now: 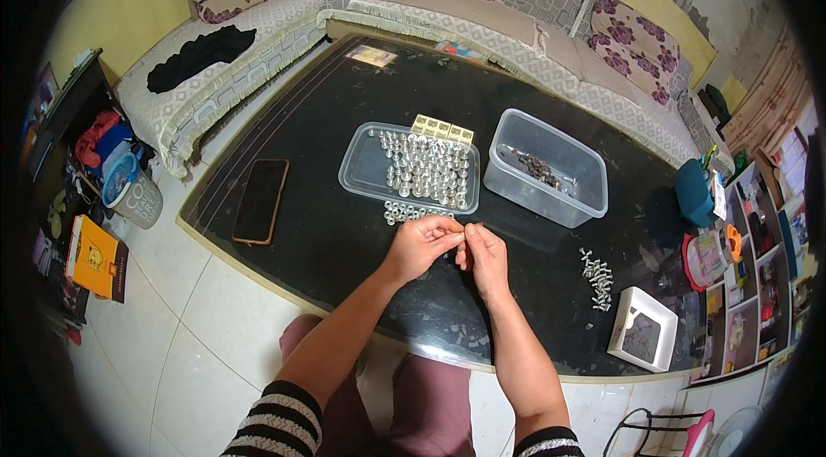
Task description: The person picks up and connects small metal components by hand, including a screw and a small cylindrical part, while working over a glass-topped table containing trays of similar parts.
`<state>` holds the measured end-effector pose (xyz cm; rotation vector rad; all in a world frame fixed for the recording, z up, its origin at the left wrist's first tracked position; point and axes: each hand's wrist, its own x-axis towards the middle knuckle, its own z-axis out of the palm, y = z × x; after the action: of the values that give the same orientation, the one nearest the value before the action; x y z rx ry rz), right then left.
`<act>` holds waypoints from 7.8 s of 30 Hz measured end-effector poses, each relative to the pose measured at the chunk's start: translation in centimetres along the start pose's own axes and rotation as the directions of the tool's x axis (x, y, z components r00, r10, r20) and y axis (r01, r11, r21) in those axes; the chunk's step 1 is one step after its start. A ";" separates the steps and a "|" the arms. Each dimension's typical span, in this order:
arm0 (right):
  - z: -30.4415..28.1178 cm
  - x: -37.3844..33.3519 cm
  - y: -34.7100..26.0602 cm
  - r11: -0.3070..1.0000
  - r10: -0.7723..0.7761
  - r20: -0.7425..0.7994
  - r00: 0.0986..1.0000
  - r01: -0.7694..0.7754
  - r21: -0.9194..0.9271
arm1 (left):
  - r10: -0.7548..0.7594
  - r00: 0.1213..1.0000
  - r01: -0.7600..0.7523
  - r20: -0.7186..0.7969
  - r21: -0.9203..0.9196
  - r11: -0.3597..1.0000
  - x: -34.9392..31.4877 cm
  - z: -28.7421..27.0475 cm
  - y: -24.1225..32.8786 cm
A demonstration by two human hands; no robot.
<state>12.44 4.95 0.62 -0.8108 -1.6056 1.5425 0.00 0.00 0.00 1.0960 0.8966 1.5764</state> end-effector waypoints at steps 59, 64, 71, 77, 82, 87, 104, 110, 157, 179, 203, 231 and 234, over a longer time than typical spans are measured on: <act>-0.1 -0.1 0.1 0.997 0.049 0.063 0.997 -0.053 0.055 | 0.013 0.998 -0.008 0.058 -0.088 0.996 -0.1 -0.1 -0.2; 0.6 -0.1 -0.2 0.999 -0.004 -0.018 1.000 0.004 0.041 | 0.032 0.999 -0.031 -0.017 0.017 0.999 -0.1 0.0 -0.2; 0.1 -0.1 0.1 0.999 0.035 0.037 0.999 -0.035 0.020 | 0.019 0.999 -0.018 0.046 -0.021 1.000 -0.1 -0.1 -0.3; 0.4 -0.1 0.0 0.999 0.004 0.017 1.000 -0.005 0.034 | 0.028 0.999 -0.027 0.027 -0.042 0.999 -0.1 0.0 0.1; 0.5 -0.1 -0.4 0.999 0.030 0.015 0.999 -0.030 0.044 | 0.041 0.999 -0.041 0.012 -0.006 0.999 -0.1 0.1 0.3; 0.0 0.0 0.3 0.999 0.026 0.053 0.998 -0.028 0.042 | 0.020 0.998 -0.016 0.055 -0.082 0.997 -0.1 0.1 0.1; 0.4 -0.1 -0.3 0.995 0.027 0.010 1.000 -0.028 0.100 | 0.056 0.998 -0.055 -0.024 0.043 0.998 -0.1 0.3 0.4; 0.0 0.1 -0.2 0.987 0.073 0.094 0.993 -0.085 0.139 | 0.041 0.997 -0.036 0.058 -0.080 0.996 0.0 0.2 0.3; 0.0 0.1 -0.2 0.980 0.096 0.095 0.991 -0.110 0.163 | 0.046 0.998 -0.043 0.048 -0.064 0.997 0.0 0.5 0.1; 0.5 -0.3 0.0 0.978 -0.014 -0.037 0.999 0.006 -0.206 | 0.058 0.950 -0.045 -0.308 0.048 0.998 0.6 -1.8 1.0; 0.9 0.0 1.1 0.927 -0.091 0.038 0.995 0.098 -0.363 | 0.185 0.916 0.218 -0.357 0.827 0.518 7.6 -12.2 1.8; -13.9 -1.2 -1.4 0.464 -0.424 -0.184 0.887 0.038 -0.885 | 0.042 0.966 0.073 -0.254 0.430 0.900 -2.1 -1.8 1.4; -17.4 -1.7 -1.5 0.245 -0.368 -0.165 0.915 -0.076 -0.967 | 0.075 0.959 0.069 -0.273 0.483 0.873 -2.3 -2.4 1.5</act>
<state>28.26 12.41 1.80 -1.4087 -2.1828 -0.0322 -2.45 -2.67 0.10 1.2284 1.5546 1.5738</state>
